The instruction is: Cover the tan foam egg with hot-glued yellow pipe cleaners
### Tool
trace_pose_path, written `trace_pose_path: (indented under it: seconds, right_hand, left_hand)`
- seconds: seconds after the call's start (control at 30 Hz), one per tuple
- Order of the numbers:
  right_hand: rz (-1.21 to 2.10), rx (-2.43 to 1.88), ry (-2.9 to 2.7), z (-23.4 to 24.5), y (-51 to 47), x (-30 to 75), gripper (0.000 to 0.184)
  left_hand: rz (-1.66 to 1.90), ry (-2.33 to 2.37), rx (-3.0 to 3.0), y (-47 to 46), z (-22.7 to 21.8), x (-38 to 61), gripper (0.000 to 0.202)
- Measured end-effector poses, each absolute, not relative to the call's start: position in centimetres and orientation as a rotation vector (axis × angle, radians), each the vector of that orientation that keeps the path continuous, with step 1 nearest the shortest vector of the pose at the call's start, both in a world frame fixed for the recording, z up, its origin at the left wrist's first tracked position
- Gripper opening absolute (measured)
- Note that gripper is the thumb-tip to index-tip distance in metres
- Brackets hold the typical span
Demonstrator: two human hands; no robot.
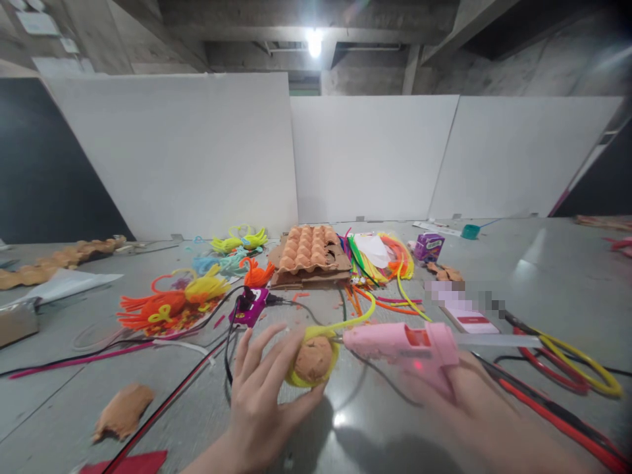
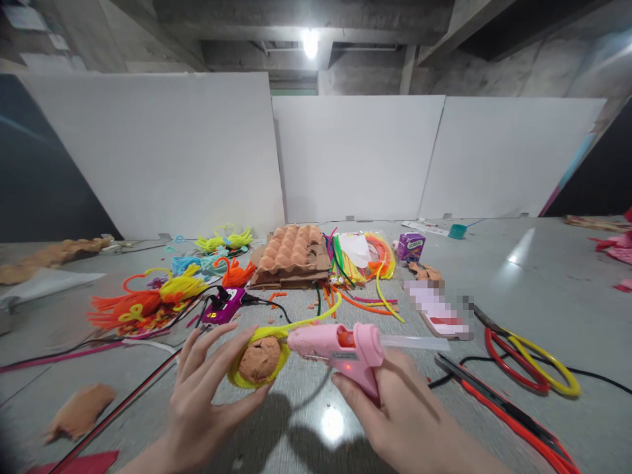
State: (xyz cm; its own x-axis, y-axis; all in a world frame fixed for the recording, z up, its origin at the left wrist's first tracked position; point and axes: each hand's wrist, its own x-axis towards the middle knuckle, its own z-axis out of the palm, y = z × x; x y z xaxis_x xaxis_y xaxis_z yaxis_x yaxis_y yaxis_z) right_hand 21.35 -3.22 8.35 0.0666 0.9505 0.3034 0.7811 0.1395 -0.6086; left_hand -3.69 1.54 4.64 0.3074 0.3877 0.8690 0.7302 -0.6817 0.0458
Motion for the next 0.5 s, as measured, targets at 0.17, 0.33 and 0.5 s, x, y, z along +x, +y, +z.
trace_pose_path:
  seconds: [0.17, 0.33, 0.5]
  right_hand:
    - [0.287, -1.658, -1.693, 8.13, -3.44, 20.95, 0.032]
    - [0.317, -1.651, -1.704, 7.99, -3.49, 20.98, 0.034]
    - [0.28, -1.681, -1.689, 7.62, -3.5, 20.96, 0.03]
  left_hand:
    - [-1.317, -1.005, -2.217, 1.68, 4.64, -3.74, 0.042]
    - [-1.32, -1.008, -2.215, 1.79, 4.63, -3.8, 0.042]
    - [-1.316, -1.025, -2.212, 1.78, 4.58, -3.83, 0.043]
